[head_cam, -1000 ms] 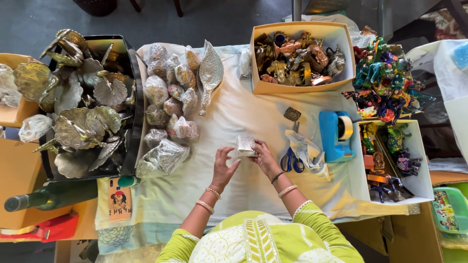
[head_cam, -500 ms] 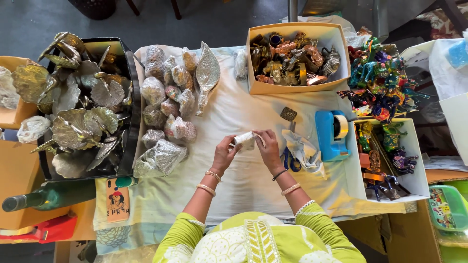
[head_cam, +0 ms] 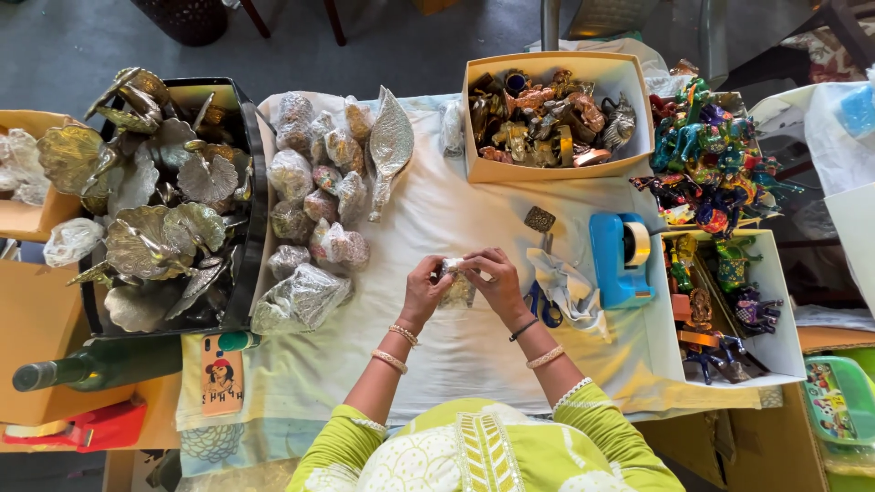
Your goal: The person wraps small decorative items in bubble wrap on a table. They use scissors to cut the bubble wrap and a tape dispenser to seal the wrapped items. The wrapped items are then placed into a box.
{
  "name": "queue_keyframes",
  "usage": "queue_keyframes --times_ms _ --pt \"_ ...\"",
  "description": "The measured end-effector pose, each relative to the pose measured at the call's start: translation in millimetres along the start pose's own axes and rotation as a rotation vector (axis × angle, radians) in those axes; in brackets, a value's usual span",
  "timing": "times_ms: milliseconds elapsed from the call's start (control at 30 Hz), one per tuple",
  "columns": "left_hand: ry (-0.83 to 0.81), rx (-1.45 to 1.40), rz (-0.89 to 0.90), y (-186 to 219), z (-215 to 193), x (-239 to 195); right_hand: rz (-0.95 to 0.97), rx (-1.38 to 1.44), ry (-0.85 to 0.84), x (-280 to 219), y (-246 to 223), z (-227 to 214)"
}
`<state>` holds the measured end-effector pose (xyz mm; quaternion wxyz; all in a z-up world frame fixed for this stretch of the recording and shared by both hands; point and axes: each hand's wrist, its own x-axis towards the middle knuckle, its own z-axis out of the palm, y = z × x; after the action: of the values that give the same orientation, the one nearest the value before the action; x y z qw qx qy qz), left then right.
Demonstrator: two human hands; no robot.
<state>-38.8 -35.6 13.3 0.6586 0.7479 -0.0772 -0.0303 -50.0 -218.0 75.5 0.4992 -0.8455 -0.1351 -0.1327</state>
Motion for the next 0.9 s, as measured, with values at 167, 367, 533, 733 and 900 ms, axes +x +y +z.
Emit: queue_keyframes --times_ms 167,367,533,733,900 --pt "0.007 -0.014 0.031 8.1 -3.1 0.4 0.104 0.061 -0.028 6.5 -13.9 -4.5" --pt "0.021 0.019 0.095 31.7 -7.0 1.3 -0.011 0.053 -0.069 14.2 -27.6 -13.9" --pt "0.016 -0.037 0.08 43.9 -8.0 -0.6 0.013 0.027 -0.091 15.3 -32.9 -20.2" --pt "-0.017 0.005 0.179 56.3 -7.4 -5.3 0.005 -0.001 -0.037 9.3 -20.1 -19.2" --pt "-0.039 -0.058 0.187 69.6 -7.1 -1.4 0.013 0.0 -0.031 18.4 -39.6 -27.4"
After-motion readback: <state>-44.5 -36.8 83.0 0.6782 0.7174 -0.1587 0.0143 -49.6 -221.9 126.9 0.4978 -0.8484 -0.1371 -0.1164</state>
